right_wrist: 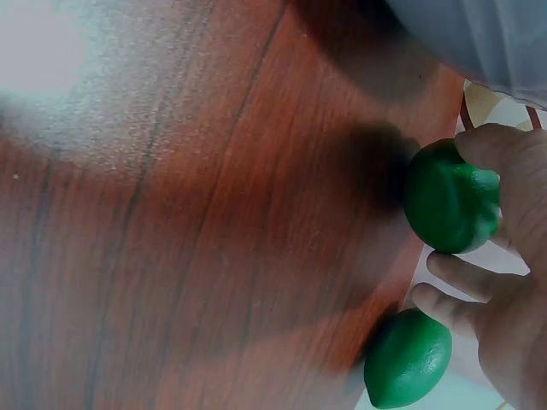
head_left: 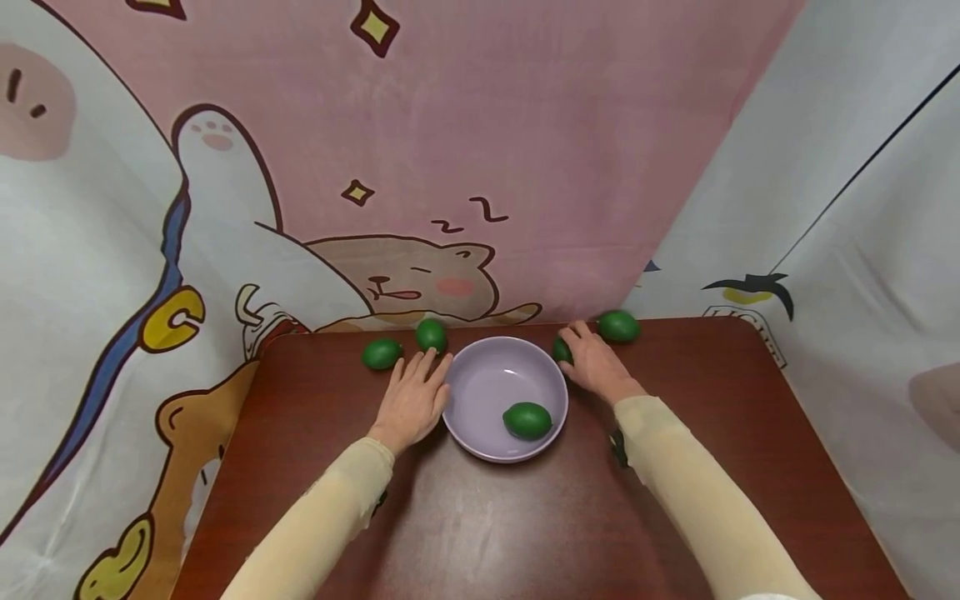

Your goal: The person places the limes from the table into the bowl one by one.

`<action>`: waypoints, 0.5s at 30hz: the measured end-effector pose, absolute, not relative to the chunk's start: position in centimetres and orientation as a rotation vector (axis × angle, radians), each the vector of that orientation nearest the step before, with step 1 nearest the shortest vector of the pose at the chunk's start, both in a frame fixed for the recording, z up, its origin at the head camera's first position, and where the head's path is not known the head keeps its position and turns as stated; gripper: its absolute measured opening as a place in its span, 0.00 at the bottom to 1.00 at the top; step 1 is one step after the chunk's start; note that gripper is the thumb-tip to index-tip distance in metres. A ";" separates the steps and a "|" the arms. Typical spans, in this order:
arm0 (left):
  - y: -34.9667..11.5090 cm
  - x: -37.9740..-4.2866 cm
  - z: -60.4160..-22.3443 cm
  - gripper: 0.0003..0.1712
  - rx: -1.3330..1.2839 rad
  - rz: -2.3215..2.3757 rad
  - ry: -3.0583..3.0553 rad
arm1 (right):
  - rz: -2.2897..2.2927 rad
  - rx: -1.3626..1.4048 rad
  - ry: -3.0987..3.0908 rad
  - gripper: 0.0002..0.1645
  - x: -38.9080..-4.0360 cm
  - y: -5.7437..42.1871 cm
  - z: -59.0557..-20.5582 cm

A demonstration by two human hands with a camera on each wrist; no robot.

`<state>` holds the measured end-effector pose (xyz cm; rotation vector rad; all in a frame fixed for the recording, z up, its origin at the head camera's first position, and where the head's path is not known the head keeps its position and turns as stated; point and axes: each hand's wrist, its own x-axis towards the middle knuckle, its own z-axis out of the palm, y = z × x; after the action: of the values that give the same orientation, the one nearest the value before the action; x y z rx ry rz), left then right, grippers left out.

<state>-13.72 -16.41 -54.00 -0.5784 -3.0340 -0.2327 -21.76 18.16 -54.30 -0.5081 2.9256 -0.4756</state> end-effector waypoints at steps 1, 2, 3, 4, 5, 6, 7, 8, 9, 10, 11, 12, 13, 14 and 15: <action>-16.4 -13.7 -54.0 0.31 -0.579 -0.236 -3.030 | -0.481 -0.511 2.928 0.34 -21.7 18.2 -54.3; -16.4 -13.7 -54.0 0.31 -0.579 -0.237 -3.027 | -0.488 -0.512 2.931 0.34 -21.6 18.2 -54.3; -16.4 -13.7 -53.9 0.31 -0.578 -0.236 -3.026 | -0.496 -0.511 2.931 0.33 -21.5 18.2 -54.2; -16.4 -13.6 -53.9 0.31 -0.577 -0.237 -3.028 | -0.505 -0.509 2.931 0.32 -21.4 18.2 -54.2; -16.4 -13.6 -53.9 0.31 -0.576 -0.241 -3.029 | -0.514 -0.509 2.930 0.31 -21.3 18.2 -54.2; -16.4 -13.6 -53.9 0.31 -0.576 -0.241 -3.031 | -0.519 -0.515 2.930 0.30 -21.2 18.2 -54.2; -16.4 -13.6 -53.9 0.31 -0.577 -0.239 -3.033 | -0.526 -0.518 2.930 0.29 -21.2 18.2 -54.3; -16.4 -13.7 -53.8 0.31 -0.579 -0.234 -3.036 | -0.534 -0.519 2.930 0.28 -21.1 18.2 -54.3; -16.4 -13.7 -53.8 0.31 -0.581 -0.230 -3.037 | -0.543 -0.516 2.929 0.27 -21.1 18.2 -54.3; -16.4 -13.7 -53.8 0.31 -0.587 -0.226 -3.036 | -0.549 -0.512 2.929 0.27 -21.0 18.2 -54.3; -16.4 -13.7 -53.8 0.31 -0.593 -0.218 -3.033 | -0.557 -0.499 2.928 0.27 -21.0 18.3 -54.3; -16.4 -13.7 -53.7 0.31 -0.601 -0.209 -3.029 | -0.562 -0.484 2.926 0.28 -20.9 18.3 -54.3; -16.4 -13.7 -53.7 0.32 -0.607 -0.198 -3.027 | -0.568 -0.460 2.921 0.29 -20.9 18.3 -54.4; -16.4 -13.7 -53.7 0.32 -0.614 -0.186 -3.025 | -0.570 -0.434 2.915 0.30 -20.8 18.3 -54.4; -16.4 -13.7 -53.7 0.32 -0.620 -0.179 -3.022 | -0.571 -0.411 2.909 0.32 -20.8 18.3 -54.4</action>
<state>-13.69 -16.41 -53.67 -0.6203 -3.0216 -0.1789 -20.79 18.31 -54.38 -0.4111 2.9093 -0.5706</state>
